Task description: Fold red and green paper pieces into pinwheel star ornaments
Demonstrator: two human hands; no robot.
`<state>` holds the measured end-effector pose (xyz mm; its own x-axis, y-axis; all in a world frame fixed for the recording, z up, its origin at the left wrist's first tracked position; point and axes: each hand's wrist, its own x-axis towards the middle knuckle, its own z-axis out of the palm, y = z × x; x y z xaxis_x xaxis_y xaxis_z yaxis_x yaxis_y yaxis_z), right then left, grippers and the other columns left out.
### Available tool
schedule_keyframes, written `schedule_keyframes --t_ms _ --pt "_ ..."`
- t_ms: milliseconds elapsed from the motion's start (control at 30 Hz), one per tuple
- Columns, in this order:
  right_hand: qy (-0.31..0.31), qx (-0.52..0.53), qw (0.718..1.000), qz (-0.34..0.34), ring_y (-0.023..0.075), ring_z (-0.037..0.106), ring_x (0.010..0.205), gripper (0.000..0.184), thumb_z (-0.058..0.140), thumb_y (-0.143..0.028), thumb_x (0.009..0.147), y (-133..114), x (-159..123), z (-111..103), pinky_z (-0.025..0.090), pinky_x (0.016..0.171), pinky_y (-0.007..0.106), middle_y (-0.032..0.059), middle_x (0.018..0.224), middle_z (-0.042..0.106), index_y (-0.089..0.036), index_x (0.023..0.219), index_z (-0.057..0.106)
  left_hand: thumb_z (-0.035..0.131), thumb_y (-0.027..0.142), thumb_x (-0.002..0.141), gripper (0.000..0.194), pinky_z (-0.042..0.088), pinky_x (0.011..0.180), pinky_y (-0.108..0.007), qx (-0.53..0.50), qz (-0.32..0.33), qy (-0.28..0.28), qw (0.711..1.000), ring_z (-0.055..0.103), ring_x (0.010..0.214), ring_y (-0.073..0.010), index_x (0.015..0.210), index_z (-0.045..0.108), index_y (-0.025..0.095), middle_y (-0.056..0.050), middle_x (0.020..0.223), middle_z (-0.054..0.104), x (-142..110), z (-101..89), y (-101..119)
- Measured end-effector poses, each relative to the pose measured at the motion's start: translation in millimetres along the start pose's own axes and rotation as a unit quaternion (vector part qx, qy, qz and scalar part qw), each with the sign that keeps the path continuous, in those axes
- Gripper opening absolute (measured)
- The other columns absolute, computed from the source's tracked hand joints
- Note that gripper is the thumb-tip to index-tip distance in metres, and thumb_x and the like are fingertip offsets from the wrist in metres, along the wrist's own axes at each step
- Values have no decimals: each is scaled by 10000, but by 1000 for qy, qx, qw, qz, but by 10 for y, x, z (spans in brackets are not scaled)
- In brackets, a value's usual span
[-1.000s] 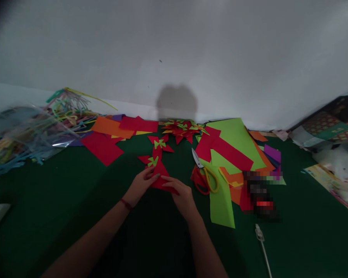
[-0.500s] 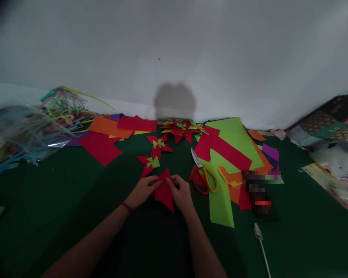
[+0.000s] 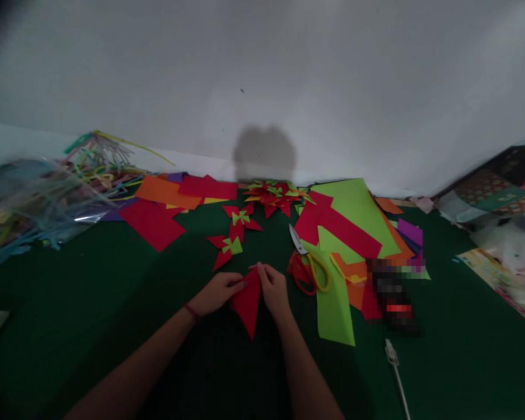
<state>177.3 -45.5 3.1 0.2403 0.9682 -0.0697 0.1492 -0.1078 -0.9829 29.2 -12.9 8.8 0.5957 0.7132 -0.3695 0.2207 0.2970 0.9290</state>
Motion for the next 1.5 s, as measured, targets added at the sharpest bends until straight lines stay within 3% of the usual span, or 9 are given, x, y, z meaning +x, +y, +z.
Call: schedule_keyframes --t_ms 233,333,467,633,733,900,1067,1300,1500 --pt "23 21 999 17 159 535 628 314 512 -435 752 72 13 -14 380 538 226 13 732 642 -193 848 687 509 408 753 268 288 309 -158 17 10 18 1000 426 306 -63 770 578 149 52 477 505 8 -16 -64" --pt "72 30 997 23 138 507 558 338 495 -452 755 124 24 -24 359 485 222 6 717 632 -198 891 671 562 368 725 306 377 383 -174 -21 31 76 996 498 387 -77 960 571 172 27 602 594 8 -47 -68" --pt "108 42 993 34 108 432 432 397 463 -481 766 178 34 -36 313 394 216 -15 607 583 -191 976 635 593 347 705 252 477 505 -231 -80 24 100 992 595 515 -134 853 558 145 -1 602 610 24 -86 -94" --pt "18 145 987 67 103 455 403 426 486 -484 760 153 -15 6 366 372 214 -41 578 560 -213 1081 555 584 337 716 200 509 583 -265 -112 36 133 984 607 590 -141 781 522 158 6 645 606 53 -91 -123" --pt "-55 153 983 80 99 446 360 312 507 -459 762 149 -62 50 347 327 208 -45 504 525 -179 859 604 579 339 719 190 513 617 -276 -128 44 148 980 614 638 -148 757 509 166 15 652 606 56 -86 -126" --pt "-75 134 985 74 86 431 330 291 513 -443 765 142 -97 81 308 306 192 -59 433 485 -178 651 545 612 324 691 202 516 580 -280 -139 40 148 978 611 602 -150 760 522 157 18 629 608 51 -87 -127" --pt "-128 127 981 72 131 570 519 257 539 -422 757 111 -78 71 453 483 234 -21 624 607 -181 835 583 608 310 698 190 514 563 -258 -144 41 172 974 601 574 -133 718 507 151 24 604 597 57 -60 -110" --pt "-122 100 985 75 78 433 383 231 550 -395 760 202 -62 83 314 345 188 -44 542 537 -190 858 591 604 330 701 199 524 600 -274 -154 45 184 970 614 624 -147 722 538 143 9 646 614 62 -71 -98" --pt "-127 132 982 40 112 554 611 524 496 -314 816 109 -100 32 445 563 218 -33 712 582 -289 1298 293 588 356 720 224 527 628 -287 -172 49 206 962 630 667 -159 778 546 144 -11 710 642 88 -134 -159"
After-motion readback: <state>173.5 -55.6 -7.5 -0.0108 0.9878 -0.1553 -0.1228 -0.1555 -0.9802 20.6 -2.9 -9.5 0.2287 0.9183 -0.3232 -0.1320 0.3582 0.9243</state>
